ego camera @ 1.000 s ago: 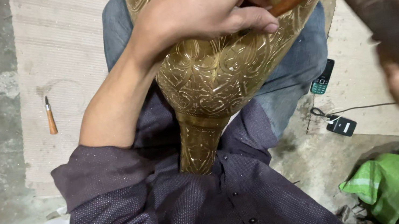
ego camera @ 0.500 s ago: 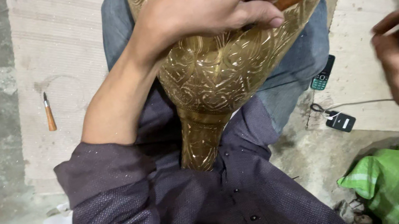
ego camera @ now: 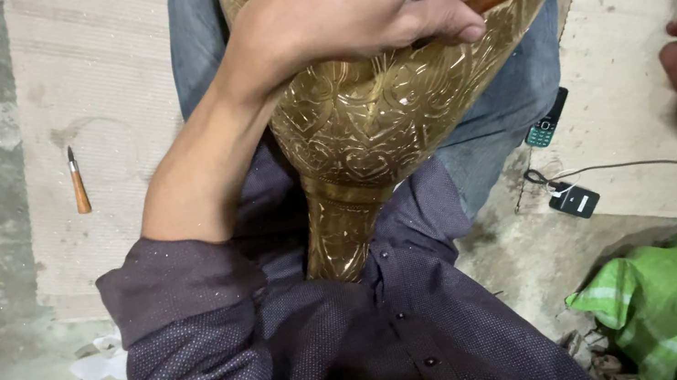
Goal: The person sits on the floor with a large engraved brass vase between their legs, holds a punch against the vase surface, and repeatedly strikes the punch with a hammer, repositioning the punch across the pattern to chase the brass decoration.
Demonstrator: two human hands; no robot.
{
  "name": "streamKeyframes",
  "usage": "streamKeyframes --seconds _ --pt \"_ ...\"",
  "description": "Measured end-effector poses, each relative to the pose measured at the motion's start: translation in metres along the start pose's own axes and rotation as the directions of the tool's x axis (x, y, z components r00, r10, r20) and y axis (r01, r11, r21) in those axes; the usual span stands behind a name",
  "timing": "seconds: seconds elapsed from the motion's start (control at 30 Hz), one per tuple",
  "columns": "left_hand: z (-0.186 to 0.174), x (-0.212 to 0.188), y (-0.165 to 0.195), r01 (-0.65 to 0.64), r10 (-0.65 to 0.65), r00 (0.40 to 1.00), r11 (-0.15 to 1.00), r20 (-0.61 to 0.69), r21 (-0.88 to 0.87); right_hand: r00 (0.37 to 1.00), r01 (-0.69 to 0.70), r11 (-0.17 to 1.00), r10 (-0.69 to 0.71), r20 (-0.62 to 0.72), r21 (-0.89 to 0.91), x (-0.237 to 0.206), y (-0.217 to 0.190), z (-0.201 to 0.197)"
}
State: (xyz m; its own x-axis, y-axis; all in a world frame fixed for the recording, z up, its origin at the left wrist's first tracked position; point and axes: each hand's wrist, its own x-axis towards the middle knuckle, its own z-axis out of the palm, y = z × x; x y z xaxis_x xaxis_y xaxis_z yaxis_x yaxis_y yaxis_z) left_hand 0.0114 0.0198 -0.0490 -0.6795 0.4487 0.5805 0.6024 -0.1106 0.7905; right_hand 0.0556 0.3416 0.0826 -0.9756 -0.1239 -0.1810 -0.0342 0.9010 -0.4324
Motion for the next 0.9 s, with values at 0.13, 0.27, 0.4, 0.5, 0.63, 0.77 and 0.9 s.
streamKeyframes --seconds 0.13,0.27,0.4,0.5,0.63,0.77,0.9 --pt "0.001 -0.004 0.001 0.078 -0.079 0.997 0.991 0.001 0.109 0.966 0.257 0.943 -0.253 0.046 -0.21 0.01 -0.008 -0.003" --pt "0.003 -0.007 0.005 0.094 -0.096 0.995 0.993 -0.029 -0.069 0.998 -0.068 0.994 0.069 -0.009 0.085 0.015 0.012 0.002" --pt "0.004 -0.004 0.006 0.08 -0.078 0.997 0.989 -0.017 0.122 0.951 0.305 0.926 -0.31 0.01 -0.221 0.009 0.048 -0.008" --pt "0.001 -0.008 0.006 0.098 -0.099 0.995 0.988 0.005 0.116 0.927 0.374 0.903 -0.369 0.065 -0.211 0.013 0.071 -0.01" --pt "0.0 -0.009 0.003 -0.039 0.039 0.999 0.999 -0.031 -0.006 0.979 0.201 0.978 -0.199 0.052 -0.046 0.017 0.082 -0.011" --pt "0.003 -0.01 0.003 0.052 -0.046 0.998 0.99 -0.052 0.135 0.958 0.287 0.957 -0.286 0.028 -0.035 0.015 0.077 -0.007" --pt "0.005 -0.011 0.002 0.029 -0.029 0.997 1.0 -0.077 0.001 0.962 0.273 0.956 -0.27 0.041 -0.112 0.014 0.067 -0.007"
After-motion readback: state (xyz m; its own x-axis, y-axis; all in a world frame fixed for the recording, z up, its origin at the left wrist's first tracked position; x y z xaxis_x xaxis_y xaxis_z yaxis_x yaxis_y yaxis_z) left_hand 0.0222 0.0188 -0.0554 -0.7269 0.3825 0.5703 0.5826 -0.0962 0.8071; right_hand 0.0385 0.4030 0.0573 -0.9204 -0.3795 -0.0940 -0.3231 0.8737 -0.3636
